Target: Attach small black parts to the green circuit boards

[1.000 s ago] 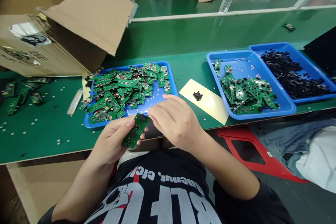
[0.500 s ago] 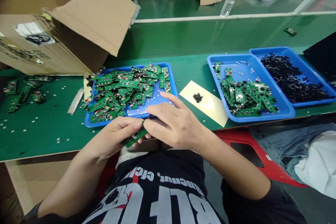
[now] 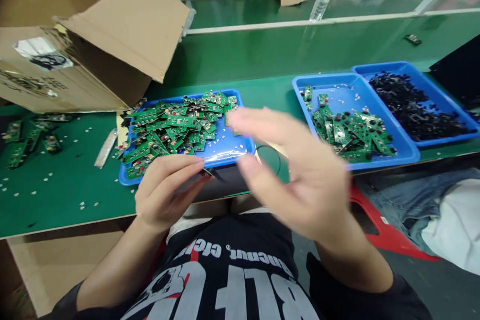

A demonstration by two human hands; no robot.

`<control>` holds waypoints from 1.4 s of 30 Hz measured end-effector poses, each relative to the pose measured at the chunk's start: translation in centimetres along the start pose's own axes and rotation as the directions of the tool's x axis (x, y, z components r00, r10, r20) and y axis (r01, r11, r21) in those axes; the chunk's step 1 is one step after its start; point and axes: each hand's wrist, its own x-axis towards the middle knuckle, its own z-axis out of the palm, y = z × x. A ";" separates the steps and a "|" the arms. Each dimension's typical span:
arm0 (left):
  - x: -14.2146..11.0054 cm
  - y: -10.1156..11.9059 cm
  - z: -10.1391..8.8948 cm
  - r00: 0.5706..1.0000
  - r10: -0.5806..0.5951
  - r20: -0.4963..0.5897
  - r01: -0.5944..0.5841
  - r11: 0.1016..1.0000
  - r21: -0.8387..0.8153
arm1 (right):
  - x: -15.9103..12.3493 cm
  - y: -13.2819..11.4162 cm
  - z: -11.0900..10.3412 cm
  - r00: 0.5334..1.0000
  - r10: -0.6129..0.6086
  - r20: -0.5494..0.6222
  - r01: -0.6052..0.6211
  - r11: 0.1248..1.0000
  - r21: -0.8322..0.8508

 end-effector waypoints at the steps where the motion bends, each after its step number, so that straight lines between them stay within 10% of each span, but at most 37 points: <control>1: 0.1 0.0 0.0 1.000 0.017 -0.019 -0.016 1.000 0.025 | 0.4 -0.3 0.5 1.000 -0.001 0.012 0.001 1.000 0.019; 12: -0.2 -0.4 -0.2 0.980 0.084 -0.180 -0.054 0.985 0.165 | -0.1 0.4 3.8 0.928 0.302 0.220 -0.371 0.808 0.458; 29: -0.5 -0.7 -0.1 0.969 0.169 -0.180 -0.143 0.978 0.150 | -0.1 -2.0 3.6 0.983 0.178 0.050 -0.184 0.910 0.371; 42: -1.1 -1.6 -0.9 0.978 0.150 -0.146 -0.138 0.987 0.086 | 0.1 -0.3 4.3 0.913 0.370 0.174 -0.408 0.793 0.453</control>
